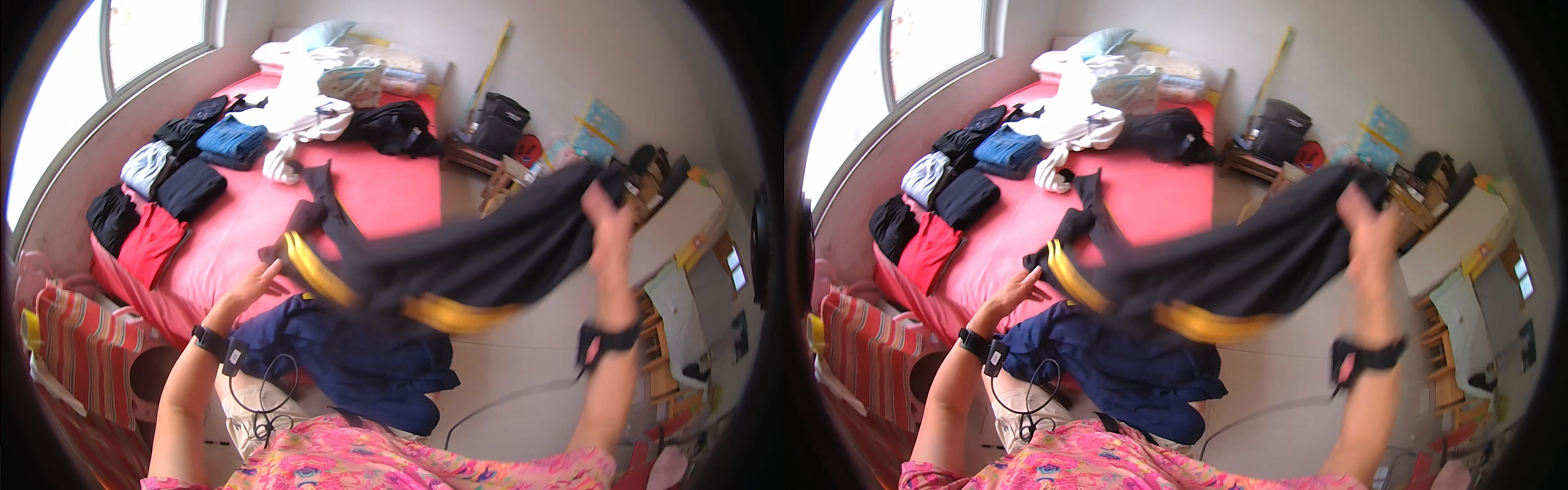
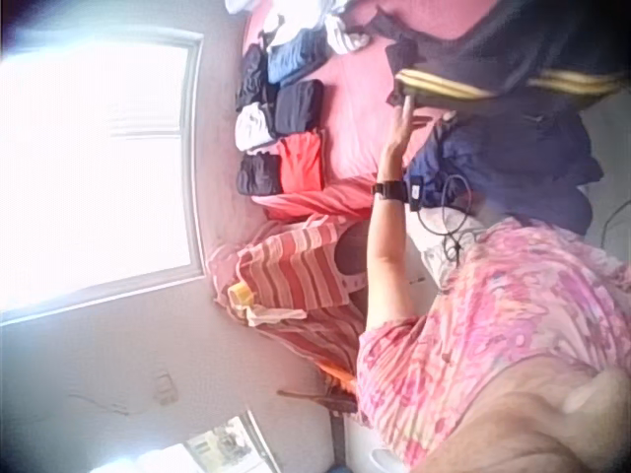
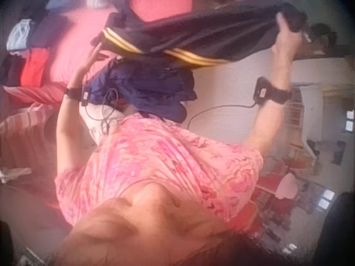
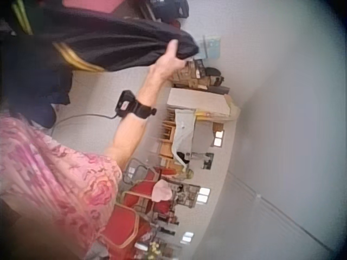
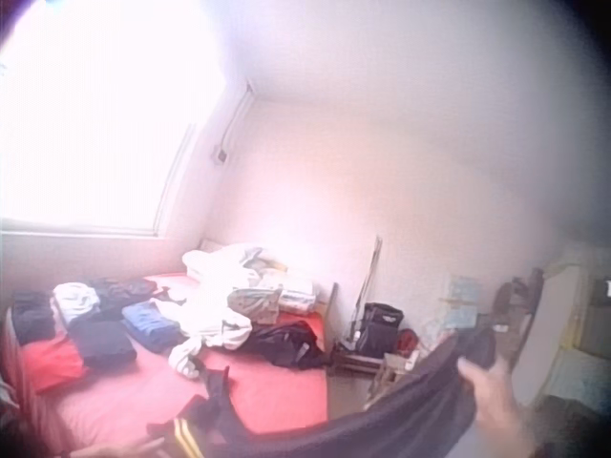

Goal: The person folds a pair of black trousers and then a dark blue tracksuit top on a bed.

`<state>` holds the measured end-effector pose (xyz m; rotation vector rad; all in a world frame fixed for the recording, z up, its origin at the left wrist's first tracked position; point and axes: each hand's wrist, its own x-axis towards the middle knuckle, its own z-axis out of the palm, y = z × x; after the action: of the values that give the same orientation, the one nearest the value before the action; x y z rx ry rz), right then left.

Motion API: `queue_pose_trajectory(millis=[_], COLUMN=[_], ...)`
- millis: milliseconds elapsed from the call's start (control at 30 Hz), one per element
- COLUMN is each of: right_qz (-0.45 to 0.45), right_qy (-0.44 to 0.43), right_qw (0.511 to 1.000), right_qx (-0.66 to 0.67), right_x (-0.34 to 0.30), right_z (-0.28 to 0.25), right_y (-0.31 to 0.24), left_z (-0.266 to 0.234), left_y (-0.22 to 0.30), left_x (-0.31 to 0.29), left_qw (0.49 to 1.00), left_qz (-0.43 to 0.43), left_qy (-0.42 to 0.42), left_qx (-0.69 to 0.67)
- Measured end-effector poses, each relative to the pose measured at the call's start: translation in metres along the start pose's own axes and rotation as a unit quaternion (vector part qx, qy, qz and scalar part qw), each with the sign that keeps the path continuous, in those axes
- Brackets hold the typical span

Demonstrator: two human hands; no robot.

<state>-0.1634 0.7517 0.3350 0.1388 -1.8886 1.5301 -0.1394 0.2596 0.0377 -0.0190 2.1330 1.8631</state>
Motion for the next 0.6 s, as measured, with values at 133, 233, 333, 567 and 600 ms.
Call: queue_pose_trajectory(millis=[133,233,333,567,600], right_qz=[-0.332,-0.517,-0.348,0.003,-0.058], right_qy=[0.383,0.487,0.474,-0.006,0.05], right_qw=[0.86,0.698,0.666,0.827,0.839], right_qx=[-0.059,-0.087,-0.459,-0.563,-0.538], right_x=[0.113,0.071,0.094,0.079,0.075], right_z=[-0.066,-0.101,-0.169,-0.284,-0.249], right_y=[-0.126,-0.194,-0.152,-0.089,-0.092], left_z=[0.038,0.053,0.05,0.065,0.052], left_y=[0.057,0.043,0.003,-0.005,-0.002], left_x=[0.0,-0.003,0.005,0.011,0.005], left_qw=[0.983,0.982,0.98,0.98,0.982], left_qz=[0.166,0.138,0.119,0.067,0.06], left_qy=[-0.059,-0.119,-0.146,-0.185,-0.171], left_qx=[0.046,0.058,0.068,0.044,0.048])
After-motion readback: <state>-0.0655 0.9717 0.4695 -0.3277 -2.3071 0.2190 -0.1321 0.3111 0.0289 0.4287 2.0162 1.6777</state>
